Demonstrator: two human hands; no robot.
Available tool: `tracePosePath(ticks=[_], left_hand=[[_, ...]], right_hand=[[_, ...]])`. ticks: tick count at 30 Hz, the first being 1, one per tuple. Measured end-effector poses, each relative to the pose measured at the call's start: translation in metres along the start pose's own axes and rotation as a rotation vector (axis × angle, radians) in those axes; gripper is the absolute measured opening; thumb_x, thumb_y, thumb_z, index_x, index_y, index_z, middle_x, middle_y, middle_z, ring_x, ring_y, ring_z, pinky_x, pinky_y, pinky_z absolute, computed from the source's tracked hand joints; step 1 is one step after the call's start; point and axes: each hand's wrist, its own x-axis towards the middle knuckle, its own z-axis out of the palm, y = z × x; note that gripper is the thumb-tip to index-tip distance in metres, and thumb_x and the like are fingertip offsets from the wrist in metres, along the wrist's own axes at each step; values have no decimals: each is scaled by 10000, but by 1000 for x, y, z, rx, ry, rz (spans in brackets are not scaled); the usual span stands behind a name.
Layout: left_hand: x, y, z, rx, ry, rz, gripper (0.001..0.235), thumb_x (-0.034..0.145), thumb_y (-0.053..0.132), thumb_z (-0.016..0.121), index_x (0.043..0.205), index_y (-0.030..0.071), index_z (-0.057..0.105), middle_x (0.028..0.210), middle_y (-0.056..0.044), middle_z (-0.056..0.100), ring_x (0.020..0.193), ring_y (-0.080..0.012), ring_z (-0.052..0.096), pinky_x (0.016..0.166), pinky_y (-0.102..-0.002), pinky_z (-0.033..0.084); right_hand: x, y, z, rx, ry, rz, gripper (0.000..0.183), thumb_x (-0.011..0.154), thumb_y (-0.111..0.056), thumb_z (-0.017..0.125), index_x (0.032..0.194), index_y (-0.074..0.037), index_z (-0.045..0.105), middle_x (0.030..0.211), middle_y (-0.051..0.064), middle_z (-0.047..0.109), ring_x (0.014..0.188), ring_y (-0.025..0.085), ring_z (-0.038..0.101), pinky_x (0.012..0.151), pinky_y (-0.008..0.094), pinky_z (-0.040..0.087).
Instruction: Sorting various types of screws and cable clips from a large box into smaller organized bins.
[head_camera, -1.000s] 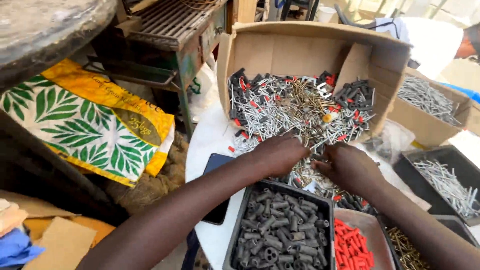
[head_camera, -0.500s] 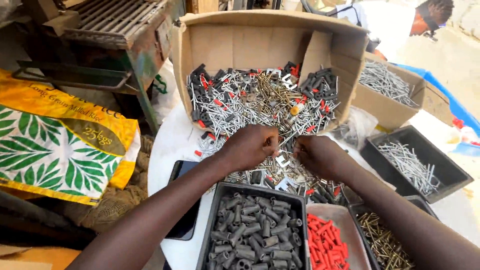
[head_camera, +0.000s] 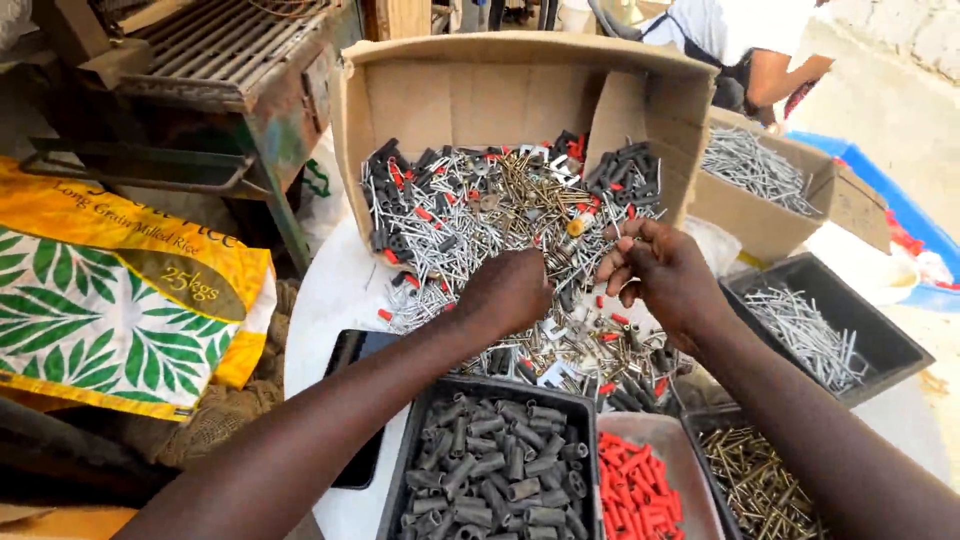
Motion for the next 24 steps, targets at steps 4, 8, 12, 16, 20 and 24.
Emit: tracePosePath(ticks=[4,8,12,16,20,24], left_hand=[[20,-6,28,258,0,94,153,829,120,650,868,-18,700,724,-210,707,748,-485,738,613,-537,603],[31,-8,41,236,-10,85,164,868,172,662,877,19,721,754,-216,714,782,-486,744,642,-547,608],[14,20,23,77,-8,11,209,884,165,679,907,-43,694,838,-289,720,892,-564,713,746,-621,582],[21,8,35,56,-3,-24,191,873,182,692,901,-6,706,833,-256,723,906,-543,719,766,-607,584],[15,21,16,-26,18,-50,165,850,151,637,830,41,759,828,-273,736,911,-548,711,749,-597,581],[-2,40,-11,-189,55,-113,175,802,210,646,846,130,795,853,-210,764,967,-484,719,801,-546,567]], right_hand=[[2,4,-5,3,38,-35,225,1063,-55,454,1171,81,596,724,148,670,556,169,669,404,231,517],[0,-2,-4,-31,30,-52,211,1056,-52,471,1135,73,621,691,149,662,528,183,673,371,243,519],[-4,-9,-5,-41,47,-30,182,1038,-35,486,1107,67,620,687,168,667,522,192,672,383,241,521],[-1,-9,-12,-26,70,2,144,1017,-40,523,1121,50,563,722,177,685,559,198,691,419,249,543],[8,-3,-23,-22,85,89,135,997,-26,441,1120,-9,493,739,169,688,609,200,710,492,263,577],[24,27,-37,-233,45,76,127,906,-50,459,907,-75,584,626,73,610,553,169,637,480,260,540]])
